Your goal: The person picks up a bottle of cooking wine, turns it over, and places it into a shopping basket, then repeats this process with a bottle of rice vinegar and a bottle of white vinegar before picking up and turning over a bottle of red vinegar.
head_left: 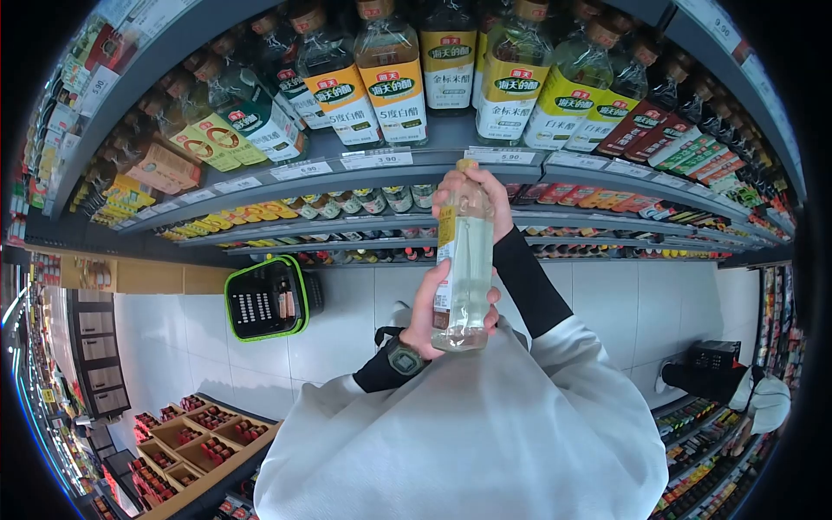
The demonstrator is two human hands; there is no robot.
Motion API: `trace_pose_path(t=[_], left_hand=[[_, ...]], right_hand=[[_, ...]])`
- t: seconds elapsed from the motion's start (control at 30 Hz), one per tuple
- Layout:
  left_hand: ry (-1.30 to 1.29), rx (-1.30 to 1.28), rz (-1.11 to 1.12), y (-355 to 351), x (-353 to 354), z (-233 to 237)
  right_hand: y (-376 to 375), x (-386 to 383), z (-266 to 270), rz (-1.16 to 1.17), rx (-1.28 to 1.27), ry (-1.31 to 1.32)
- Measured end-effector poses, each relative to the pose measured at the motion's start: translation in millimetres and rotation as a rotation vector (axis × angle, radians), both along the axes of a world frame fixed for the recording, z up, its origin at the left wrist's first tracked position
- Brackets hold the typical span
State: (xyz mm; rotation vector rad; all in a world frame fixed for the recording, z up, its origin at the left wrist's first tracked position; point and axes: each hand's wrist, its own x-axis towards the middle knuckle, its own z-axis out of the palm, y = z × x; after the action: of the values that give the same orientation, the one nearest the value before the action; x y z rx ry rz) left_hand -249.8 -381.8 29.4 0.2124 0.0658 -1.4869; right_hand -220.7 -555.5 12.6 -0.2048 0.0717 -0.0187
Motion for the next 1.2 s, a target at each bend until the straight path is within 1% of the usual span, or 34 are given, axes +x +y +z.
trace_pose_path(t=[0.3, 0.4, 0.53, 0.6, 0.7, 0.9, 1.2], left_hand=[[0.011, 0.049, -0.002, -2, 5, 17], [0.015, 0.061, 0.007, -1, 5, 16], [-0.053, 0.103, 0.049, -4, 0, 14], [-0.052, 0.120, 0.056, -6, -2, 12], [-0.054, 0.135, 0.057, -6, -1, 13], [-0.060, 0.137, 0.048, -5, 2, 20], [-0.041, 0.180, 0.050, -7, -1, 22]], right_hand=[[-1, 6, 3, 0.013, 0.027, 0.010], [-1, 7, 1, 0.001, -0.026, 0.014], [-2, 5, 2, 0.034, -0.016, 0.037], [-4, 6, -3, 0.040, -0.025, 0.012], [-3, 7, -5, 0.058, 0.027, -0.016], [-1, 7, -2, 0.031, 0.028, -0.013], [-2, 13, -20, 0.083, 0.144, -0.192]])
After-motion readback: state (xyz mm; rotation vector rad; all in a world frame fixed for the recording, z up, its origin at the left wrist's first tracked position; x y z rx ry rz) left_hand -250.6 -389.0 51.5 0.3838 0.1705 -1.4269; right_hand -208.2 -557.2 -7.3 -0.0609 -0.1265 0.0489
